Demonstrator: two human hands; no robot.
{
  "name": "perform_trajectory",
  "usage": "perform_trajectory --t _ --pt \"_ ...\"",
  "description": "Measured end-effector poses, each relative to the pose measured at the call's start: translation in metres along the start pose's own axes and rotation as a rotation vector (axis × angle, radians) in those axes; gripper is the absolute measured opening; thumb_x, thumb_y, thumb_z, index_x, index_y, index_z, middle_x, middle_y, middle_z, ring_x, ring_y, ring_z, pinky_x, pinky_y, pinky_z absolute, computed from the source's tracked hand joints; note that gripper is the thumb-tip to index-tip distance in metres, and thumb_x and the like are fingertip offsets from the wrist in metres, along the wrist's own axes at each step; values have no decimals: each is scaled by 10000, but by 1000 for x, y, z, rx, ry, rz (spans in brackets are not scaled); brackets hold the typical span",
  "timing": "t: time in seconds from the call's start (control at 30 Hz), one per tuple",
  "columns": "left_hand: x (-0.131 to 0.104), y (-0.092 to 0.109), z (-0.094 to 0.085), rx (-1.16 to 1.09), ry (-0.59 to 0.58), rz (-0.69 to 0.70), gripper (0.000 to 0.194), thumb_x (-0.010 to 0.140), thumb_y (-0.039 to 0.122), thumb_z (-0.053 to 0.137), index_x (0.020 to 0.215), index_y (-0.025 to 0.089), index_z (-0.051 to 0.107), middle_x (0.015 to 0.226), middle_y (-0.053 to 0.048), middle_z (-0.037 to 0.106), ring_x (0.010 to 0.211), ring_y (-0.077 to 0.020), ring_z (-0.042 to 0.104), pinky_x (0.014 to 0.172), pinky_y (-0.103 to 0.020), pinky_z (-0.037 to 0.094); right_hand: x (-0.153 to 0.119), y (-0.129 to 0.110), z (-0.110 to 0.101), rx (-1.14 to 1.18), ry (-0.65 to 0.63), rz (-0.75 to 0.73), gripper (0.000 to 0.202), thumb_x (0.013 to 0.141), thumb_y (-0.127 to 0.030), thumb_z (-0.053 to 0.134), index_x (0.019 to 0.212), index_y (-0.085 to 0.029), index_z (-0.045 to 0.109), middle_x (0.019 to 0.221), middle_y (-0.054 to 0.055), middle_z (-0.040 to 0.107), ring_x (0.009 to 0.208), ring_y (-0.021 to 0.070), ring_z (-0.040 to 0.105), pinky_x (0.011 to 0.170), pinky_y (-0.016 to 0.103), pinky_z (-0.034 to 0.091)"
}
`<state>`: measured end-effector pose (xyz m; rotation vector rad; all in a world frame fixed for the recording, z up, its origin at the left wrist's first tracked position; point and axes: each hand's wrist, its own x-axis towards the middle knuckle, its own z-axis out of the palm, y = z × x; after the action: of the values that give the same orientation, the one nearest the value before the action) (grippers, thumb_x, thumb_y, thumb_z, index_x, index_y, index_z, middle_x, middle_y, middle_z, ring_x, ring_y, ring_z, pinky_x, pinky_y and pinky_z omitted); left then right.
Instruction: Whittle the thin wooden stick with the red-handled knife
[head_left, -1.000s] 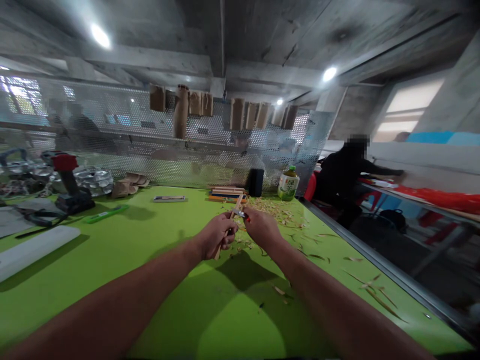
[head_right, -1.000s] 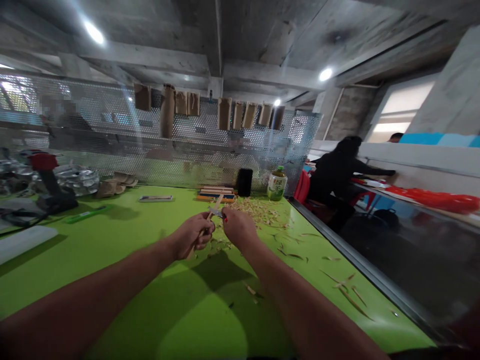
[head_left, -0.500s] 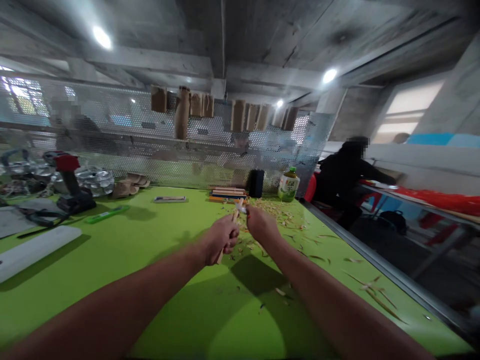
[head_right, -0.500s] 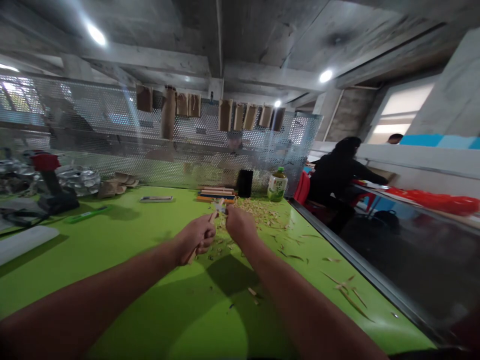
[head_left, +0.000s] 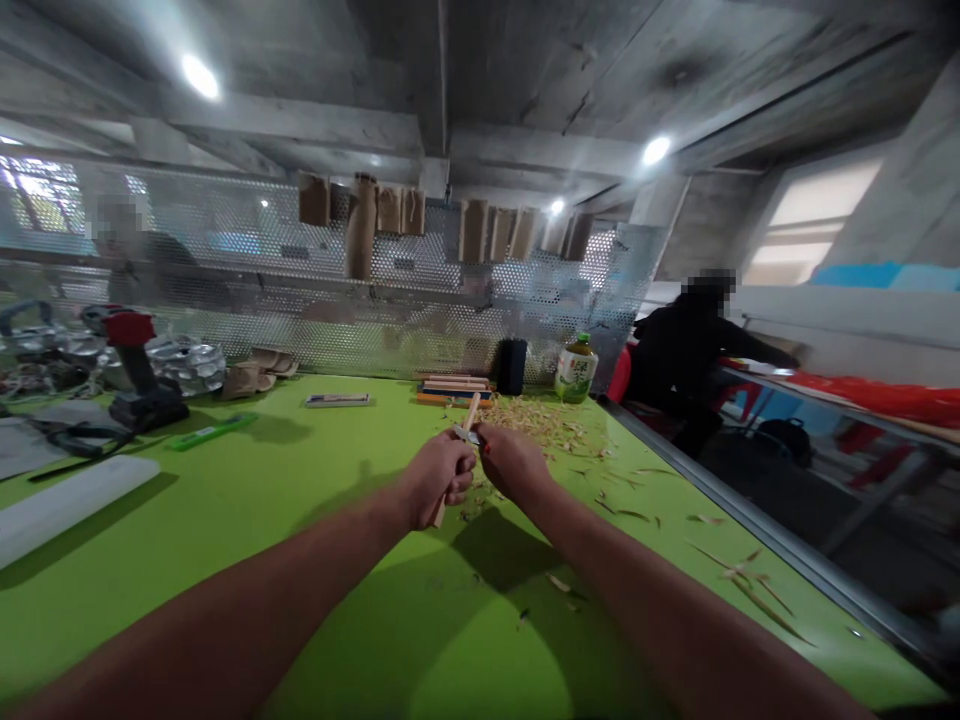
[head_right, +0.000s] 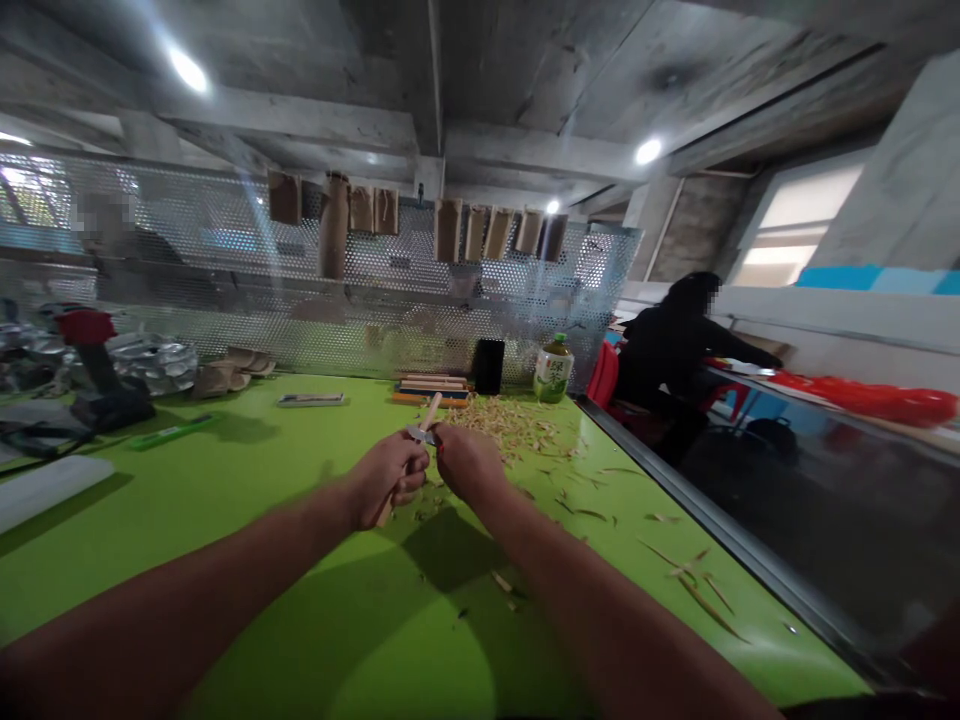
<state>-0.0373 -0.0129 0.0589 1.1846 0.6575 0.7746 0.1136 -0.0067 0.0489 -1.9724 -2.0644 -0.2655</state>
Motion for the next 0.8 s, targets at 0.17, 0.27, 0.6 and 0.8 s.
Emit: perform_trajectory --t 0.17,0.27,0.6,0.8 --pt "-3 3 8 56 51 2 93 790 204 472 848 208 400 577 101 361 354 -30 256 336 -154 177 3 1 2 -70 21 -34 268 927 -260 377 989 -217 634 896 77 698 792 180 627 675 243 364" --pt "-3 0 10 67 46 8 96 797 167 439 885 204 422 571 96 358 357 -35 247 336 -161 185 9 12 3 -56 53 4 271 924 -253 373 996 -220 633 902 83 697 804 192 627 695 257 370" --pt "-14 -12 15 45 -186 44 508 855 258 488 1344 226 351 620 73 430 405 -37 312 379 -145 263 28 80 5 81 60 398 325 887 -219 388 1053 -190 666 957 121 703 813 225 643 634 273 372" --pt "-2 -8 6 83 25 39 177 823 250 489 990 191 482 599 80 401 385 -41 284 352 -163 225 13 39 4 35 114 177 334 900 -270 415 1152 -247 632 972 75 710 843 199 636 668 252 365"
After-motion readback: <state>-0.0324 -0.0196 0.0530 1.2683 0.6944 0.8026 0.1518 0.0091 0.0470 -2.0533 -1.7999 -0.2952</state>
